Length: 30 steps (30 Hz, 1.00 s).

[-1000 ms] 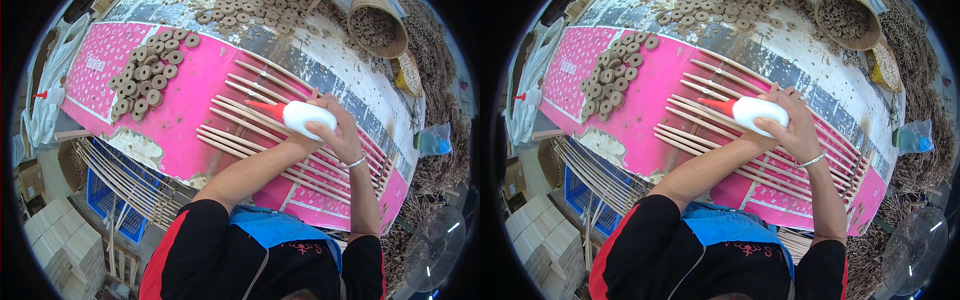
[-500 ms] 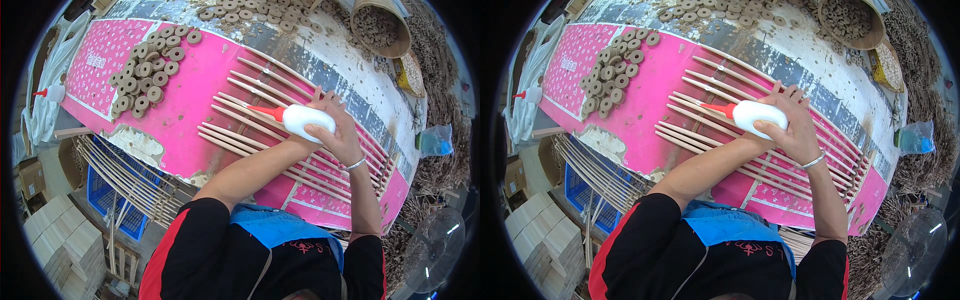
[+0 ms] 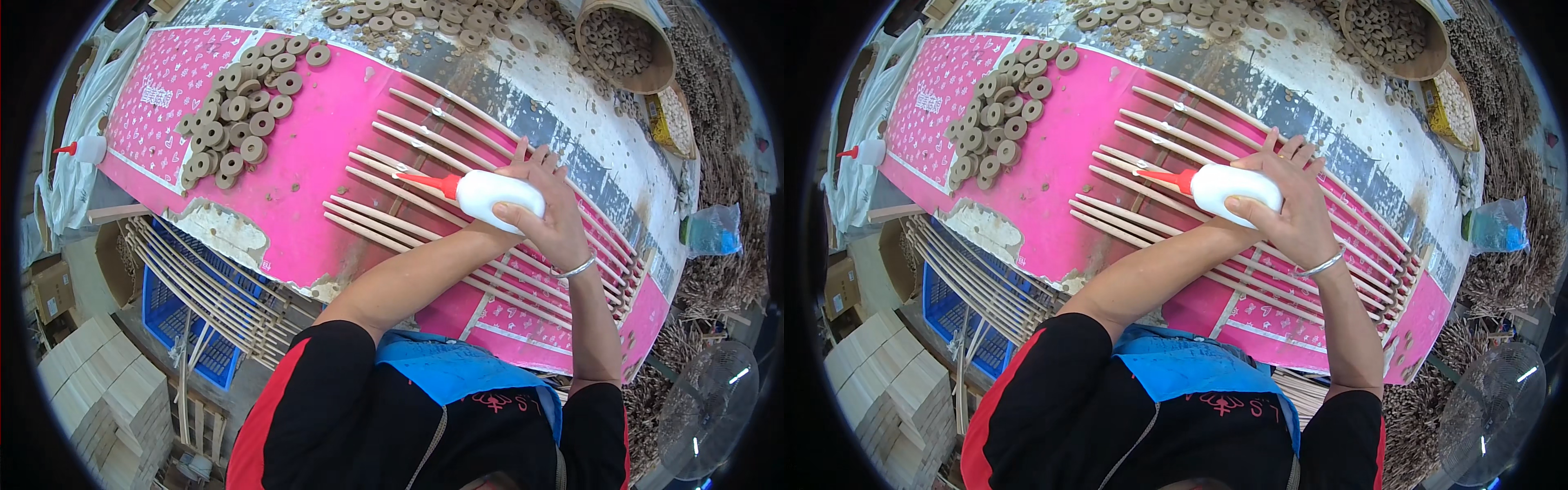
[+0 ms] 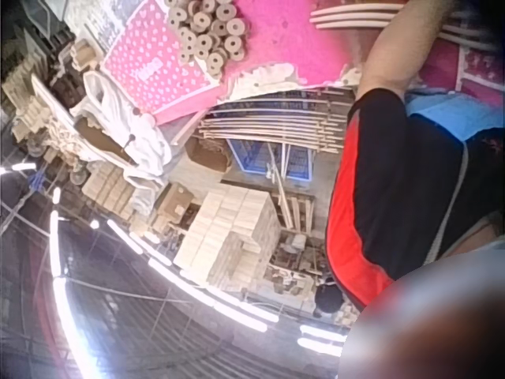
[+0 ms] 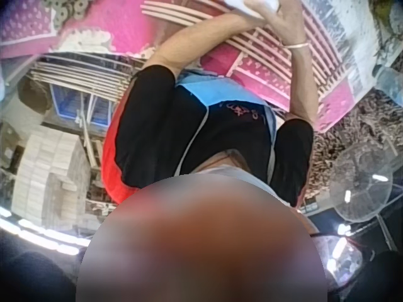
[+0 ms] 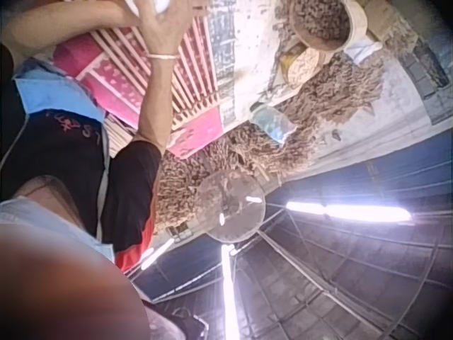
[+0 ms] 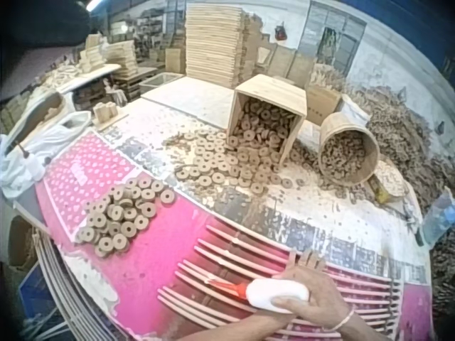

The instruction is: Assembling wooden lattice structures by inserting dowels into circular wooden connectors and applying glue.

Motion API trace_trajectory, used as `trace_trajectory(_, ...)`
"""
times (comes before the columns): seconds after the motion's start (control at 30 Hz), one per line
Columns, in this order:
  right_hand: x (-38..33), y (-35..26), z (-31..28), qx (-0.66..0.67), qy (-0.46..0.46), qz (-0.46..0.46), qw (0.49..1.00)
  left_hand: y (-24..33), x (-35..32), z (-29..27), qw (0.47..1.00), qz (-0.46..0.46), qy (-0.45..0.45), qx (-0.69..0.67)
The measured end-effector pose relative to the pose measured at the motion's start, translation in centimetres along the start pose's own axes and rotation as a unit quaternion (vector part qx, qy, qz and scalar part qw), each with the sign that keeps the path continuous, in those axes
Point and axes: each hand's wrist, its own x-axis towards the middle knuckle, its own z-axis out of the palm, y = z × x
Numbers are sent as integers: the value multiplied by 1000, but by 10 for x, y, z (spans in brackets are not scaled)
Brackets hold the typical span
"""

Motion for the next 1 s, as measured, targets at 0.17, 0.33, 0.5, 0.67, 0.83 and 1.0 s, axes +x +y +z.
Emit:
trace_trajectory(0.17, -1, -4, -6, -7, 2, -12, 1000, 1, 4, 7, 998, 3, 0, 61)
trace_trajectory(0.33, -2, -9, -3, 15, -20, -9, 1000, 2, 3, 1, 999, -12, 48, -6)
trace_trajectory(0.5, 0, -6, 2, 16, -24, -15, 999, 0, 4, -16, 999, -8, -30, -43)
trace_trajectory(0.67, 0, -7, -1, -13, -23, -26, 999, 0, 7, -21, 999, 5, -28, -24)
trace_trajectory(0.83, -4, -16, -8, 2, -55, -1, 998, 3, 3, -29, 995, 18, -59, 82)
trace_trajectory(1.0, -1, -19, 3, 3, -57, -46, 997, 3, 2, -35, 1000, 13, -27, 3)
